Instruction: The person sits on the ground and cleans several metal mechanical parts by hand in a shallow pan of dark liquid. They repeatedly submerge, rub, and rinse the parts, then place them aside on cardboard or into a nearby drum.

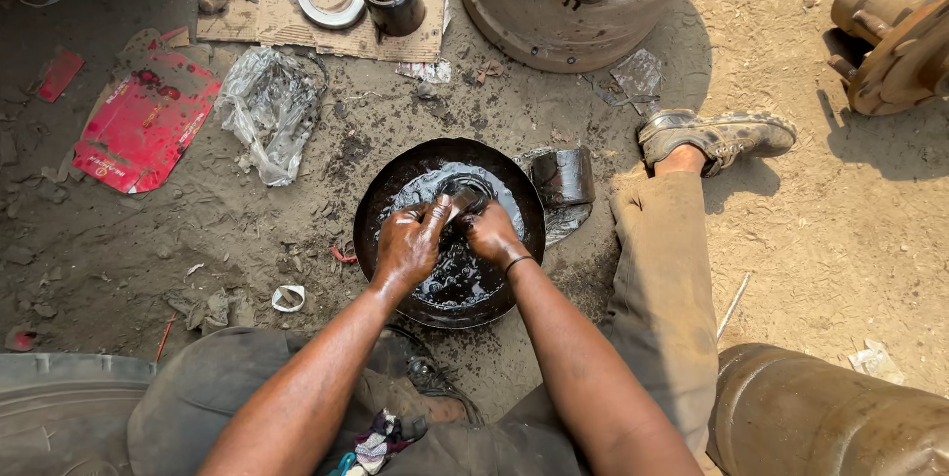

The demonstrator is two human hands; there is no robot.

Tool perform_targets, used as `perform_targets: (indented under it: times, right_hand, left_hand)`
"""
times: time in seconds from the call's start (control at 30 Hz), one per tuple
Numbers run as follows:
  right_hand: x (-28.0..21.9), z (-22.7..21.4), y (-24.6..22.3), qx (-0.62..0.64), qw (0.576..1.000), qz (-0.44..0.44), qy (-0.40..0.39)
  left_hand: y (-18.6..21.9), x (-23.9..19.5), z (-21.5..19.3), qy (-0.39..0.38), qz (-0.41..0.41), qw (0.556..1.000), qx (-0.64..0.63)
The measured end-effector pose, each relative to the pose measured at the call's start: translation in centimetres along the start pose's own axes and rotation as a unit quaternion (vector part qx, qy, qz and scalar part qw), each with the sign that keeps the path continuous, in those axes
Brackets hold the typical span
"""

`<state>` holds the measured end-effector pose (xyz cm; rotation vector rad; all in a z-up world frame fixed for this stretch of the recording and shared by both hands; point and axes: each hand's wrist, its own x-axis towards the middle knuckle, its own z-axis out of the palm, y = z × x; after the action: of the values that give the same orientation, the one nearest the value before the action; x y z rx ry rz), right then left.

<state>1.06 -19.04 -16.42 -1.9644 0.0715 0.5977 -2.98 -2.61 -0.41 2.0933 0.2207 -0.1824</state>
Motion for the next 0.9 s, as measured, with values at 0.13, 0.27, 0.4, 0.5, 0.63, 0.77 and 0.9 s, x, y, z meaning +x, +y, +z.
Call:
perform_targets:
  times: [0.13, 0.27, 0.4, 0.5, 0.63, 0.77, 0.9]
  right_hand:
    - [-1.5, 2.3, 0.1, 0.383, 0.901, 0.192, -0.072]
    - [-3.1, 3.7, -2.3, 0.505, 0.815, 0.266, -0.100]
    - [-4.7, 4.6, -4.4, 0.554, 0.758, 0.312, -0.145]
    - [-5.5, 4.6, -4.4, 0.546, 0.754, 0.327, -0.163]
    - [-5.3, 3.4, -1.5, 0.471, 0.810, 0.300, -0.177]
    - [-3.3, 1.4, 1.9, 0.223, 0.934, 0.234, -0.151]
    - [-1.8, -0.3, 2.8, -0.331, 0.912, 0.164, -0.176]
  left_hand:
    - [-1.4, -0.2, 0.0, -0.015, -0.026, 0.996, -0.087]
    - [-4.1, 1.0, 0.2, 0.101, 0.348, 0.921, 0.144]
    - [-5.4, 1.5, 0.3, 0.112, 0.346, 0.927, 0.091]
    - [-5.0, 1.5, 0.4, 0.051, 0.139, 0.975, -0.163]
    - [-4.7, 1.6, 0.5, 0.031, 0.046, 0.971, -0.235]
    - [-5.5, 2.2, 0.6, 0.006, -0.098, 0.971, -0.218]
    - [-6.2, 2.8, 0.0, 0.043, -0.168, 0.936, -0.306]
